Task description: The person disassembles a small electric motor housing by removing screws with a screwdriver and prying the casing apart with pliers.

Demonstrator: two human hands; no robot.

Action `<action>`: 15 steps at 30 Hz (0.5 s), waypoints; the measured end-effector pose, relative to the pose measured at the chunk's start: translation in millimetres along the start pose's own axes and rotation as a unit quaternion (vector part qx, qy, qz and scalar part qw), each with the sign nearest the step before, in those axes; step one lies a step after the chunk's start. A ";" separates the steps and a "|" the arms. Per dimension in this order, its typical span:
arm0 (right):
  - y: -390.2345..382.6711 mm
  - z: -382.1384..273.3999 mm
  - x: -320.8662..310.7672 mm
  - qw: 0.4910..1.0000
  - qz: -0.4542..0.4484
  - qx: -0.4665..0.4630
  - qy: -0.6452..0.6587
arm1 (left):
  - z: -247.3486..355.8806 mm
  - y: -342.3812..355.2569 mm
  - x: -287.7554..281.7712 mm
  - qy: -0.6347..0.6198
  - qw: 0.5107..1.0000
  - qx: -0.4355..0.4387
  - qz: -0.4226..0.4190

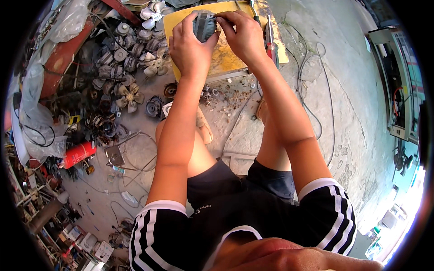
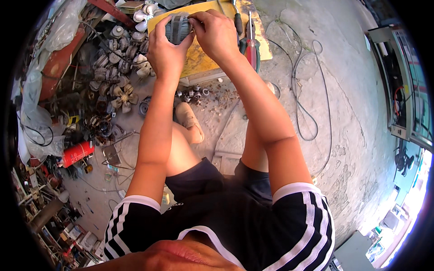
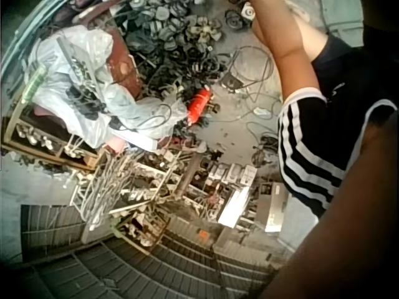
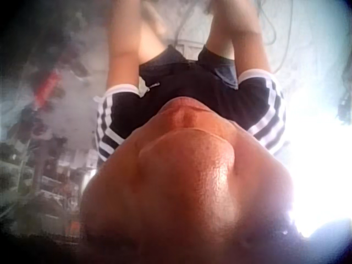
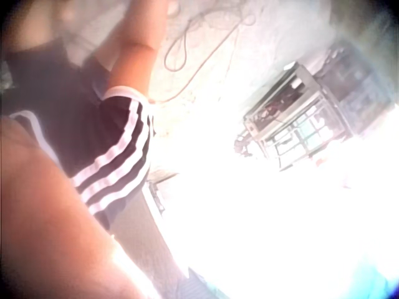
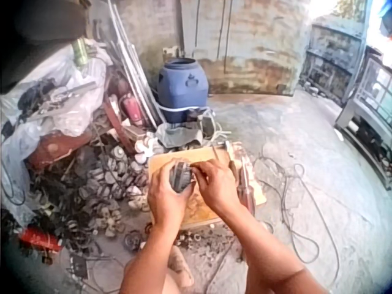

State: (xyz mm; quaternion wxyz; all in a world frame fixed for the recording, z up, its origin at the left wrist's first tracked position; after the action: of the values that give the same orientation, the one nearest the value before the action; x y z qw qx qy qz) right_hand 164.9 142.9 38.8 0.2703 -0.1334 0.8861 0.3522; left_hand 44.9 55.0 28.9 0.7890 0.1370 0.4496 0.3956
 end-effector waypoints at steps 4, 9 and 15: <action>0.0 -0.3 1.1 1.000 -0.003 0.011 0.019 | 0.9 -1.1 -0.7 -0.001 1.000 0.008 0.002; 1.6 0.3 3.5 1.000 0.015 -0.024 0.006 | 1.3 -2.8 -1.3 0.003 1.000 0.016 0.009; 0.2 -6.7 3.1 0.993 0.033 -0.085 -0.077 | -0.6 -2.1 -1.5 -0.001 1.000 0.002 0.003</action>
State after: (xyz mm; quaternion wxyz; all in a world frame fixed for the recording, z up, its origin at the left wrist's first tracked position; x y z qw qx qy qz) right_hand 159.6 138.3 41.2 0.3139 -0.0993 0.8332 0.4443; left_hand 45.0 52.4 28.3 0.7881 0.1399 0.4494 0.3967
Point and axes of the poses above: each hand's wrist, its own y-axis towards the middle knuckle, its own x-axis out of the palm, z = x × y, the point moved 7 cm from there along y, towards the middle knuckle, and after that the axes turned 3 degrees about -z, right-handed, at the moved point
